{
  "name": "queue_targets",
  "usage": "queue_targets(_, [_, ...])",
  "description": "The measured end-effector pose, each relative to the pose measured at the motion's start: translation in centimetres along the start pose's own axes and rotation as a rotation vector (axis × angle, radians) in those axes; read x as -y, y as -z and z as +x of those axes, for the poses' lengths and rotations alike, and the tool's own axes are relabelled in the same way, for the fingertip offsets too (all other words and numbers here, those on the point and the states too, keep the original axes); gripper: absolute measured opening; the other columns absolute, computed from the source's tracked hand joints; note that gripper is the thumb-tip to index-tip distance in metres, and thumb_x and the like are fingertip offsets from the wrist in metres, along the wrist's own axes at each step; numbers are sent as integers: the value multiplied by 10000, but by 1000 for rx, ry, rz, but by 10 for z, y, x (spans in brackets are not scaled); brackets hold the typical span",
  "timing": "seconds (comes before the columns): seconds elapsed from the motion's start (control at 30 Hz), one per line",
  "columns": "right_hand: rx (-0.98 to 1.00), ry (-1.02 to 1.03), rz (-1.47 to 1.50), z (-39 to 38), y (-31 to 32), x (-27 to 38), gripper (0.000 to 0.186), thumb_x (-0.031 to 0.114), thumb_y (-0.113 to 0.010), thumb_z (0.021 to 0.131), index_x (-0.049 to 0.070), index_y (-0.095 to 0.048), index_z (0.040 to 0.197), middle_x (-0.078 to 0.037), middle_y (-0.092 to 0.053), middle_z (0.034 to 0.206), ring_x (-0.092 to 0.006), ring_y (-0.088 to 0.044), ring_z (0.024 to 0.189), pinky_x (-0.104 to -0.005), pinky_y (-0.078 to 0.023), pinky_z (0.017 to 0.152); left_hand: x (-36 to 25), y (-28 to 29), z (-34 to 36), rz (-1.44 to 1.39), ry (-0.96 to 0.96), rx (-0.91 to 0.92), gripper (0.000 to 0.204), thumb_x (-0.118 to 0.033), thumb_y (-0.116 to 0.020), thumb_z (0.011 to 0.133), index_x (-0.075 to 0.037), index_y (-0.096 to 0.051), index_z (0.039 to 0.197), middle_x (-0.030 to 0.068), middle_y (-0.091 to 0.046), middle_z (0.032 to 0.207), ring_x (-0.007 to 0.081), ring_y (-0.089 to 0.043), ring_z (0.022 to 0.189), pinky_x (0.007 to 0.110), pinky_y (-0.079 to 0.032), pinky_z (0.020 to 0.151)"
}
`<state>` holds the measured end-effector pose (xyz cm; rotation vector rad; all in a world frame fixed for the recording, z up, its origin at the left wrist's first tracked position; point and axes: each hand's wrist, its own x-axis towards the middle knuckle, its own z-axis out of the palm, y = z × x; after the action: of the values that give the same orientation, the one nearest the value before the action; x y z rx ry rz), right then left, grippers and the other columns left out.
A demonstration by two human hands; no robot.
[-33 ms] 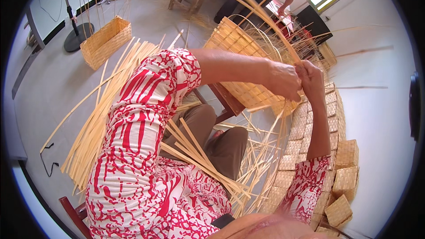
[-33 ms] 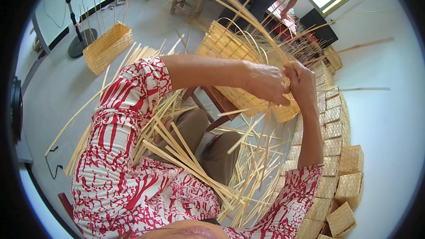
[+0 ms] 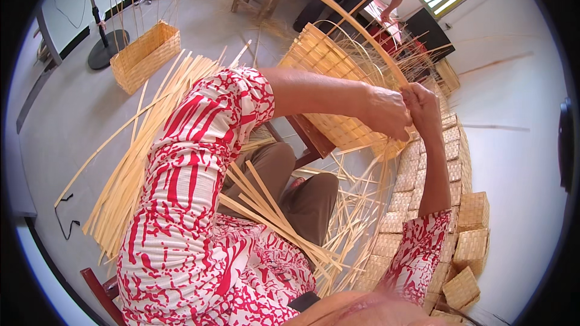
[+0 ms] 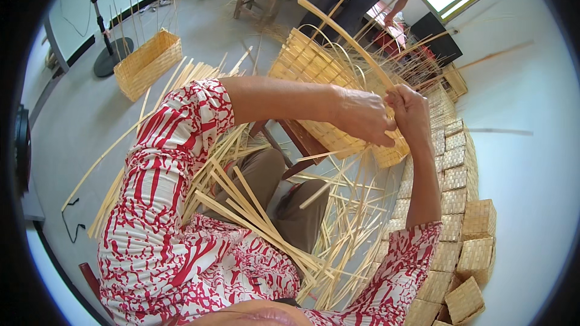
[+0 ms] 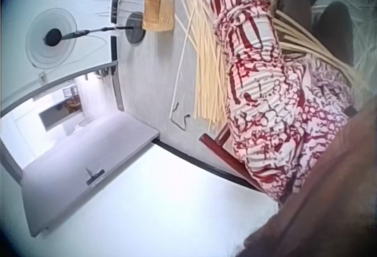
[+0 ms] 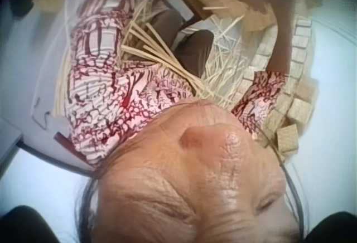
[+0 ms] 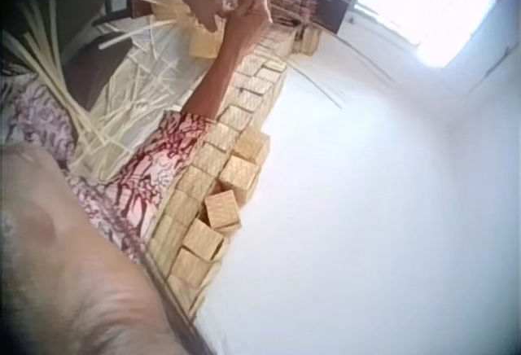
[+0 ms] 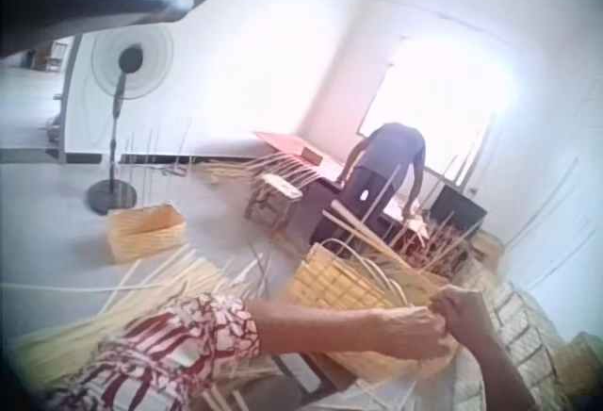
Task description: The person weaves a basket using thin wooden strips, interlacing them by hand to form a grid pattern. They use shears to trim excess material and continue adding strips to build the basket's structure.
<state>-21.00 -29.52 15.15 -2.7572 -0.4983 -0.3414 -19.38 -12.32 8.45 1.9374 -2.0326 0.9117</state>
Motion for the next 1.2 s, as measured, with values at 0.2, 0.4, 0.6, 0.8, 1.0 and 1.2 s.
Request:
queue_targets(0.2, [33, 46, -163, 22, -25, -30, 210, 219, -653, 915, 34, -727, 979, -145, -702, 763, -242, -655, 638, -376, -498, 617, -3, 2, -5, 4, -42, -27, 250, -127, -632, 873, -128, -600, 1120, 107, -631, 820, 319, -690, 718, 443, -517, 556])
queue_targets(0.4, [148, -88, 22, 41, -43, -44, 219, 233, -693, 903, 36, -731, 992, -130, -698, 770, -208, -641, 655, -371, -504, 623, 10, 12, -12, -76, 66, -250, 381, -290, -671, 863, -187, -604, 1223, 79, -665, 939, 282, -692, 782, 405, -554, 657])
queue_targets(0.6, [165, -19, 23, 49, -33, -45, 233, 224, -725, 894, 46, -735, 1043, -99, -713, 811, -179, -656, 714, -356, -527, 656, 78, 80, -56, 201, 423, -850, 690, -606, -794, 748, -121, -641, 1215, 69, -685, 1182, 226, -682, 989, 350, -553, 829])
queue_targets(0.8, [310, 137, 81, 54, -7, -53, 308, 170, -656, 965, 122, -689, 1268, -23, -732, 1122, -147, -680, 894, -309, -556, 785, 169, 75, -180, -46, 947, -430, 484, -444, -744, 897, -60, -667, 1182, 120, -708, 1109, 220, -678, 1022, 336, -544, 885])
queue_targets(1.0, [307, 3, 431, 26, 91, -32, 384, 173, -533, 1033, 73, -573, 1401, -71, -639, 1342, -192, -644, 1159, -335, -505, 998, 153, 17, -226, -283, 956, -595, 296, -230, -644, 1000, -75, -677, 1250, 75, -731, 1031, 146, -673, 978, 288, -541, 886])
queue_targets(1.2, [80, 54, 426, -58, 193, -13, 429, 205, -432, 1066, 22, -494, 1449, -180, -511, 1474, -308, -483, 1384, -402, -359, 1194, 157, 11, -179, -477, 808, -683, 191, -183, -716, 893, -19, -748, 986, 41, -742, 813, 109, -656, 734, 298, -536, 668])
